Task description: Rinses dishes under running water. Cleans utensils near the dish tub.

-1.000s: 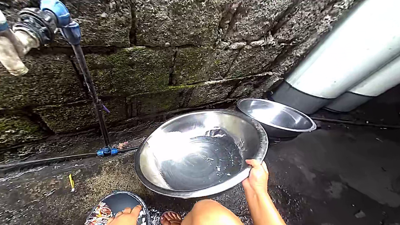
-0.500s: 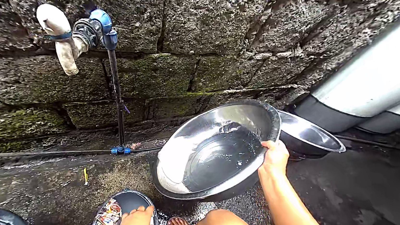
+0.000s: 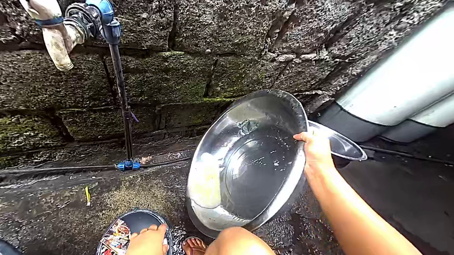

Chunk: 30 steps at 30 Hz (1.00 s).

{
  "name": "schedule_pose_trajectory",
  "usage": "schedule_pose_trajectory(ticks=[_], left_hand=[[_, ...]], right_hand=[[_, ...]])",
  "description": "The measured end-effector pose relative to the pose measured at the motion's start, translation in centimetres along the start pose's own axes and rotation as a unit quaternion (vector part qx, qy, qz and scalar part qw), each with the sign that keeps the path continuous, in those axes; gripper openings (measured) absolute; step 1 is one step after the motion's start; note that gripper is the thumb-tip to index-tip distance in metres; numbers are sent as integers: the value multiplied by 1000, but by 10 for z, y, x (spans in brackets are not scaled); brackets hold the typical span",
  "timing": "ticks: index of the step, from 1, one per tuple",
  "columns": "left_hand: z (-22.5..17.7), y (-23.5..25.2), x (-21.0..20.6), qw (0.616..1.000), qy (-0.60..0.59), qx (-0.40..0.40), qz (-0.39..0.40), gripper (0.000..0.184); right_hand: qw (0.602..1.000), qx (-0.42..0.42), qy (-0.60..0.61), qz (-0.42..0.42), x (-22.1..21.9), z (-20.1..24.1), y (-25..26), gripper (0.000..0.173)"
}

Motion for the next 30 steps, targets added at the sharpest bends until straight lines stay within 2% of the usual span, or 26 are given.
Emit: schedule_pose_trajectory(ticks=[6, 11, 17, 20, 24, 28, 30], left_hand=[[-1, 4, 0, 1000, 8, 4, 9, 59], [-3, 10, -2, 1000, 5, 0, 13, 60], [-6, 17, -4, 1000, 13, -3, 16, 60], [-10, 21, -7, 1000, 22, -9, 18, 61], [-10, 24, -8, 999, 27, -6, 23, 61], [-10, 24, -7, 999, 26, -3, 24, 60], [-11, 24, -6, 999, 26, -2, 26, 61]], right_hand=[[998, 47, 15, 25, 17, 18, 4, 31], [988, 117, 7, 102, 14, 44, 1, 33], [971, 149, -35, 182, -11, 59, -24, 17], [958, 181, -95, 204, -19, 62, -30, 14], [928, 224, -193, 228, -32, 80, -40, 24], [873, 305, -304, 229, -47, 107, -46, 32], [855, 269, -383, 225, -56, 112, -39, 31]])
Point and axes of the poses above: each hand's wrist, its own y-axis towards the middle knuckle, its own x-axis out of the back of the hand, z = x × y, the point moved 10 cm from there along y, towards the middle knuckle, and after that the axes turned 1 degree about x, right-handed, at the moved point
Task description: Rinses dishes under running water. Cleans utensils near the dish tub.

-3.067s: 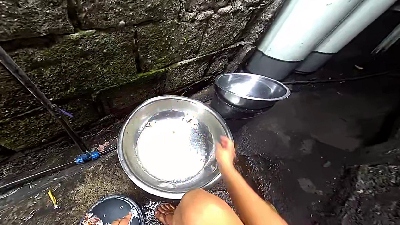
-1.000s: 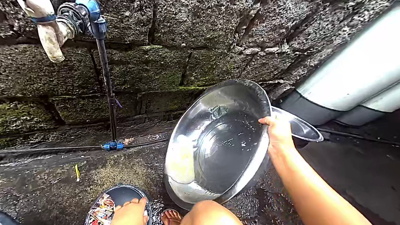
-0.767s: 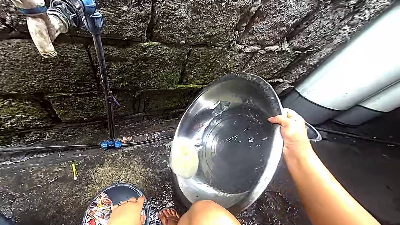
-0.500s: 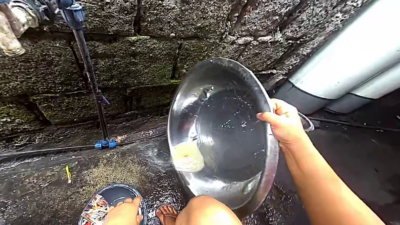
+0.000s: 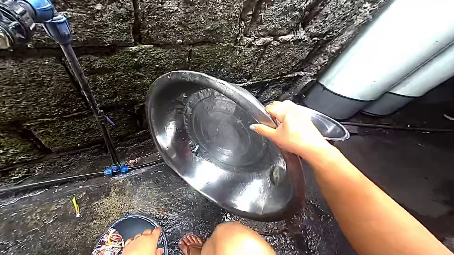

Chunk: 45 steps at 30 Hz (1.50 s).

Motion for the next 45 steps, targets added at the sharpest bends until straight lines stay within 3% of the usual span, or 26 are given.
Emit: schedule_pose_trajectory(ticks=[2, 4, 7, 11, 20, 26, 30, 34, 38, 42, 45], left_hand=[[-1, -2, -2, 1000, -4, -1, 3, 61], [-1, -2, -1, 1000, -8, -3, -3, 60], [4, -4, -1, 1000, -20, -4, -10, 59], [12, -7, -1, 999, -29, 1, -14, 58], [10, -8, 3, 998, -60, -3, -21, 56], [8, -17, 0, 997, -72, -8, -28, 55], [13, -20, -6, 997, -68, -3, -26, 54], [12, -22, -9, 998, -60, -2, -16, 56], [12, -21, -7, 998, -59, -5, -14, 55], [23, -38, 41, 976, -109, -62, -177, 42], [57, -76, 86, 911, -152, -68, -376, 34]], right_hand=[[999, -43, -29, 0, -3, -1, 15, 28], [997, -43, -33, -61, -7, -2, 33, 26], [988, -4, -60, -141, -12, 8, 57, 30], [984, 11, -108, -143, -19, 15, 97, 29], [956, 148, -133, -217, -19, 40, 157, 27], [957, 182, -120, -189, -51, 39, 176, 26], [976, 113, -107, -155, -60, 24, 194, 28], [994, 19, -74, -75, -68, -1, 211, 51], [998, -17, -53, -19, -76, -15, 227, 68], [998, -19, -54, -11, -78, -20, 226, 86], [998, -19, -51, -27, -75, -25, 220, 88]])
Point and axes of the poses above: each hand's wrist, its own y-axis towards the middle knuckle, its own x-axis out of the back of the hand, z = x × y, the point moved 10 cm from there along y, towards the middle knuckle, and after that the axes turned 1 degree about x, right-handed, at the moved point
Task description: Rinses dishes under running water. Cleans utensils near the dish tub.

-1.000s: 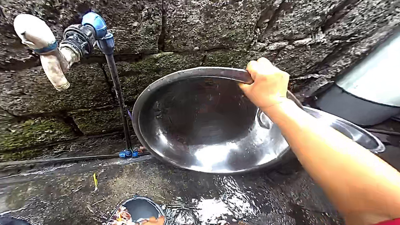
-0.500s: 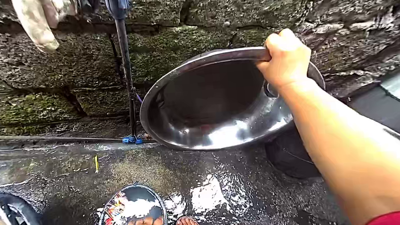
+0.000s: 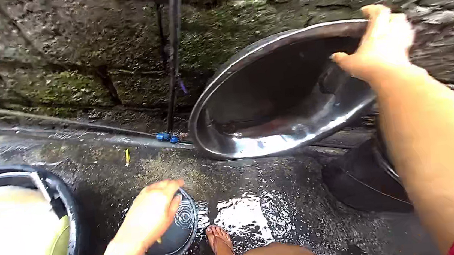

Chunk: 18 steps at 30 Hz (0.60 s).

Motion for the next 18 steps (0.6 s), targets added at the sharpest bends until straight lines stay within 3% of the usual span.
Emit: schedule_pose_trajectory(ticks=[2, 9, 11, 14, 16, 18], left_hand=[[10, -7, 28, 997, -4, 2, -76, 31], [25, -24, 51, 995, 6, 55, -85, 31], [30, -30, 57, 992, -18, 57, -111, 31], [49, -37, 62, 985, -30, 50, -161, 28], [59, -40, 63, 983, -42, 57, -169, 27], [69, -45, 64, 979, -66, 71, -178, 27]], right_hand=[[1000, 12, -6, -1, 1, 10, -5, 86], [999, -14, 11, -28, 8, 73, -55, 74], [988, 127, 4, -86, 5, 112, -68, 64], [885, 419, 42, -198, -23, 185, -118, 38], [822, 539, 103, -156, -62, 240, -171, 27], [770, 618, 160, 1, -116, 294, -233, 25]])
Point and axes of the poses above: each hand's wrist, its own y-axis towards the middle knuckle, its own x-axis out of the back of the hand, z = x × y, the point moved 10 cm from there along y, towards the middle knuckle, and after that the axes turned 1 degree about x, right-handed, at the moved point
